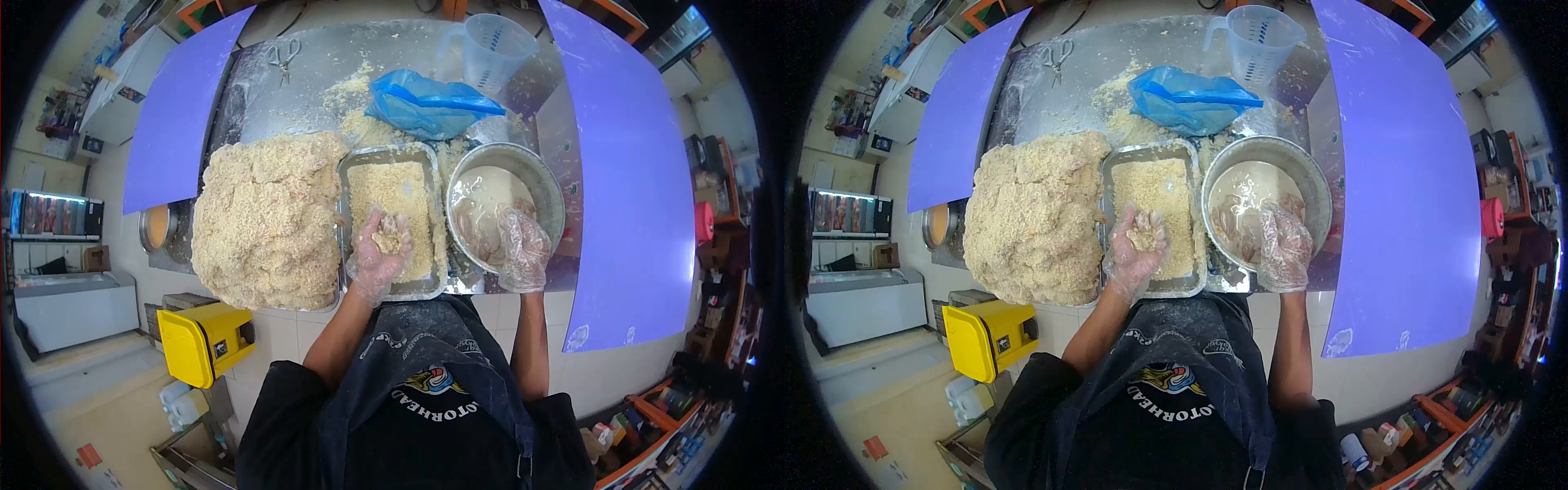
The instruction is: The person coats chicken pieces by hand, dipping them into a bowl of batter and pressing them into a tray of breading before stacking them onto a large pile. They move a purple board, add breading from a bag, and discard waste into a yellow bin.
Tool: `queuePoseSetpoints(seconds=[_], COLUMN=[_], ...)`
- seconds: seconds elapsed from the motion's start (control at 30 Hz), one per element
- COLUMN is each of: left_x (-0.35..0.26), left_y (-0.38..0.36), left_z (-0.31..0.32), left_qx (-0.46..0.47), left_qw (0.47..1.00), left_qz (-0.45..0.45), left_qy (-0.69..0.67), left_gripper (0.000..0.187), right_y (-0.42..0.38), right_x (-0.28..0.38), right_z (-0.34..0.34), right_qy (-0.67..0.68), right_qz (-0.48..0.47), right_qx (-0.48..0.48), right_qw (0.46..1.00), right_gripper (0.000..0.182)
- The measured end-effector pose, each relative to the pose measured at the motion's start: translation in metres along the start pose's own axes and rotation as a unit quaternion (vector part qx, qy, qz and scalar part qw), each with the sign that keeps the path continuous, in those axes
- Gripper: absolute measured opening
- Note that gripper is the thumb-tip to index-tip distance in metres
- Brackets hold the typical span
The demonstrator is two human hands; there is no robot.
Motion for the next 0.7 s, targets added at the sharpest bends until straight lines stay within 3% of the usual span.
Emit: queuePoseSetpoints(seconds=[0.13, 0.2, 0.27, 0.3, 0.4, 0.5, 0.53, 0.57, 0.6, 0.63, 0.67, 0.7], left_x=[-0.002, -0.004, -0.005, -0.007, -0.016, -0.034, -0.038, -0.04, -0.024, -0.006, 0.007, 0.016], left_y=[0.001, 0.014, 0.025, 0.038, 0.085, 0.157, 0.194, 0.231, 0.277, 0.312, 0.34, 0.358], left_z=[-0.025, -0.04, -0.027, -0.013, 0.072, 0.205, 0.233, 0.263, 0.296, 0.317, 0.339, 0.349], left_qx=[-0.068, 0.118, 0.262, 0.313, 0.323, 0.205, 0.143, 0.106, 0.205, 0.206, 0.208, 0.189], left_qw=[0.996, 0.99, 0.96, 0.947, 0.946, 0.935, 0.869, 0.733, 0.486, 0.201, 0.186, 0.131], left_qz=[-0.007, -0.078, -0.094, -0.074, -0.024, 0.071, 0.098, 0.132, 0.273, 0.467, 0.233, -0.011], left_qy=[0.049, 0.024, 0.007, 0.001, -0.012, 0.281, 0.462, 0.659, 0.805, 0.836, 0.932, 0.973], left_gripper=[0.026, 0.025, 0.023, 0.021, 0.025, 0.039, 0.039, 0.04, 0.037, 0.037, 0.051, 0.075], right_y=[-0.001, -0.001, -0.001, 0.0, 0.0, 0.004, 0.003, 0.006, 0.008, 0.009, 0.009, 0.008], right_x=[0.008, 0.005, 0.003, 0.008, 0.017, 0.032, 0.025, 0.021, 0.015, 0.007, -0.002, -0.011], right_z=[-0.001, 0.0, 0.001, -0.001, -0.003, -0.003, 0.0, 0.004, 0.009, 0.013, 0.018, 0.021], right_qy=[-0.035, -0.033, -0.027, -0.039, -0.08, -0.146, -0.133, -0.154, -0.173, -0.189, -0.213, -0.22], right_qz=[0.0, 0.001, 0.008, 0.008, 0.004, 0.0, 0.036, 0.05, 0.066, 0.082, 0.093, 0.107], right_qx=[0.002, 0.007, 0.013, 0.015, 0.003, 0.043, 0.064, 0.101, 0.14, 0.18, 0.216, 0.246], right_qw=[0.999, 0.999, 1.0, 0.999, 0.997, 0.988, 0.988, 0.982, 0.973, 0.962, 0.948, 0.938], right_gripper=[0.023, 0.023, 0.025, 0.025, 0.023, 0.027, 0.031, 0.034, 0.037, 0.04, 0.036, 0.034])
Point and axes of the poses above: each hand's wrist, its own y-axis towards the middle knuckle, its own z-axis out of the palm, x = y × z, the point moved 7 cm from there along y, towards the middle knuckle, and after that the axes turned 12 degrees about x, right-handed, at the moved point
